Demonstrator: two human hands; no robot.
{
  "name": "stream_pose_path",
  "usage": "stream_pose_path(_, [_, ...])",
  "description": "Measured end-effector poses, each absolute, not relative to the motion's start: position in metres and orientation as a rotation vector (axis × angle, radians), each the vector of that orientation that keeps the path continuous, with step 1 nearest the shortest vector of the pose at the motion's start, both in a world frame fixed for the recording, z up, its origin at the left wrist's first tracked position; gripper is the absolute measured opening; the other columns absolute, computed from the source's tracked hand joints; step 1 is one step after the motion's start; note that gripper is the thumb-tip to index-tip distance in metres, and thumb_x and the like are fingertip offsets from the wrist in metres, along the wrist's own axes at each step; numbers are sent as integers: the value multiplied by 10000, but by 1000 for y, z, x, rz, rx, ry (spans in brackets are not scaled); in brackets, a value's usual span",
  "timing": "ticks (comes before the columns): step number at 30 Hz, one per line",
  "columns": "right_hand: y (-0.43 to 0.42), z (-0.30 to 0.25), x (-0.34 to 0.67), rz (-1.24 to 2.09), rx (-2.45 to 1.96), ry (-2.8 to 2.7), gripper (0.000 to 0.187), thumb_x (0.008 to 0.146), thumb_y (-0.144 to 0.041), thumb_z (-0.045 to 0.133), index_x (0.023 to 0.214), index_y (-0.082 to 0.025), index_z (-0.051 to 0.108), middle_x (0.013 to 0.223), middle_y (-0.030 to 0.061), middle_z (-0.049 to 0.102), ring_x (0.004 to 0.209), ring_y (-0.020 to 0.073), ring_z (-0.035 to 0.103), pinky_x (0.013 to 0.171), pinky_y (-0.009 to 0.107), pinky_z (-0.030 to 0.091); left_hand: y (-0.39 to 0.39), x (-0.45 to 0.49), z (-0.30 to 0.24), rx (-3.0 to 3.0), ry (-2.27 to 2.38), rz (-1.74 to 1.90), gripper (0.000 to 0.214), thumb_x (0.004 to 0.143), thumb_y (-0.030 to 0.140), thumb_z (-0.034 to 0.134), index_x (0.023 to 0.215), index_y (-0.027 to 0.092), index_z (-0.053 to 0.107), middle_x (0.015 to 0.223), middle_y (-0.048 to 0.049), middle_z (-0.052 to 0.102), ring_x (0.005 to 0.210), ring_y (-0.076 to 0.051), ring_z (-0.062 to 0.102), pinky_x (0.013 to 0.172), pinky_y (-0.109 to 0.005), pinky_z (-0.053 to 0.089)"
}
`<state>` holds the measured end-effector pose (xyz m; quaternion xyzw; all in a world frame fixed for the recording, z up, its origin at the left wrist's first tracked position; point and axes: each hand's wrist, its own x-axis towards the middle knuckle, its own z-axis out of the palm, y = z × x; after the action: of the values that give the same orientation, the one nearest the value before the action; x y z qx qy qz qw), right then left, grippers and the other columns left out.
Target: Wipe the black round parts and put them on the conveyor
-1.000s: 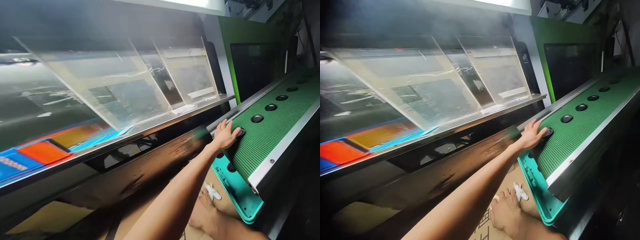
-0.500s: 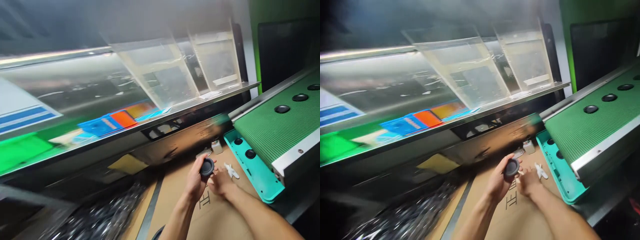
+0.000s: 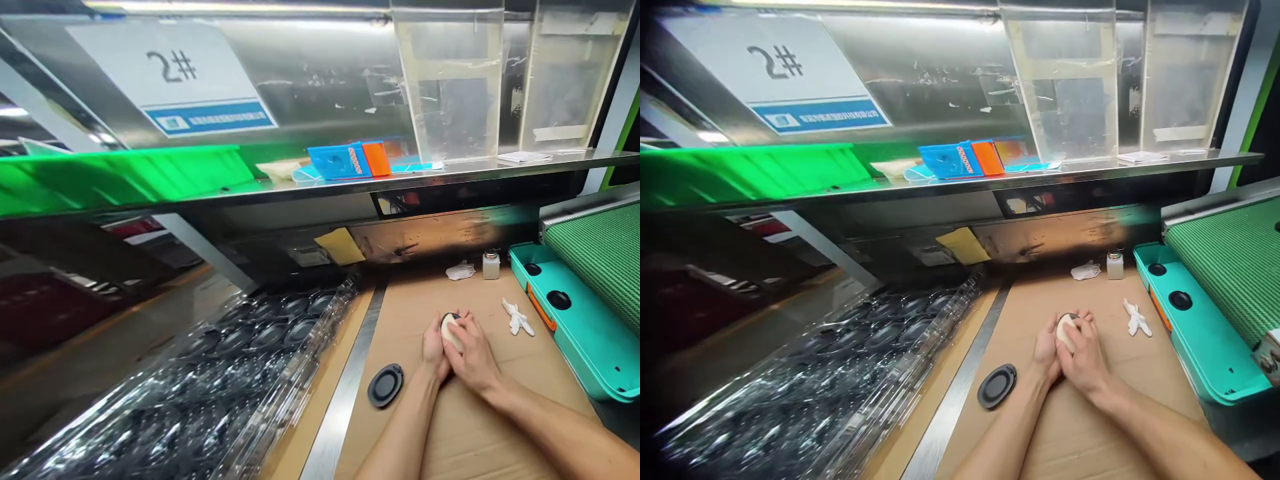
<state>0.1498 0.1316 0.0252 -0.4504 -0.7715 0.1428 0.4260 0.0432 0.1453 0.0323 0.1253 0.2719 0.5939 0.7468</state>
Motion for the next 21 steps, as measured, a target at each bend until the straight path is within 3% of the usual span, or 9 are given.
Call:
stream_pose_path(6, [136,39,146,194,-1290,-1961,343,952,-296,473,1213,-219,682,1199,123,622,1058,265,521,945,422,446,146,37,31,328,563,1294,305,945,358,449,1004,167,679,1152,-120,707,1190,-257,625,1079,-433,481])
stream_pose_path(9, [139,40,147,167,-1205,-2085,357,959,-306,461,1242,-243,670,1325,114,564,1079,258,518,939,409,440,148,39,32,331,566,1306,332,948,384,440,1047,176,679,1159,-112,703,1183,-260,628,1074,-446,485])
stream_pose_path(12, [138,39,150,166,-1340,-1991,351,969,-289,437,1199,-229,696,1239,123,613,1073,261,523,944,411,437,148,40,33,344,575,1300,359,951,414,434,1037,170,684,1168,-120,697,1178,-267,626,1064,-445,493])
stream_pose_path(16, [136,39,152,167,-1219,-2126,367,968,-304,453,1261,-249,666,1320,114,581,1065,256,521,913,394,444,147,41,33,294,551,1302,350,967,381,417,1014,155,681,1149,-131,697,1175,-262,626,1064,-438,491])
stream_pose_path(19, [133,37,152,135,-1371,-2029,351,969,-276,438,1199,-218,697,1183,132,641,1016,265,529,891,403,448,146,41,33,211,515,1332,314,978,320,419,1000,130,669,1157,-138,691,1173,-249,626,1065,-417,487])
stream_pose_path(21, [132,34,151,111,-1262,-2102,357,967,-284,448,1236,-225,675,1251,126,615,1039,266,525,910,403,445,144,40,34,179,495,1303,322,982,326,424,1027,121,667,1187,-145,683,1175,-254,626,1064,-419,488])
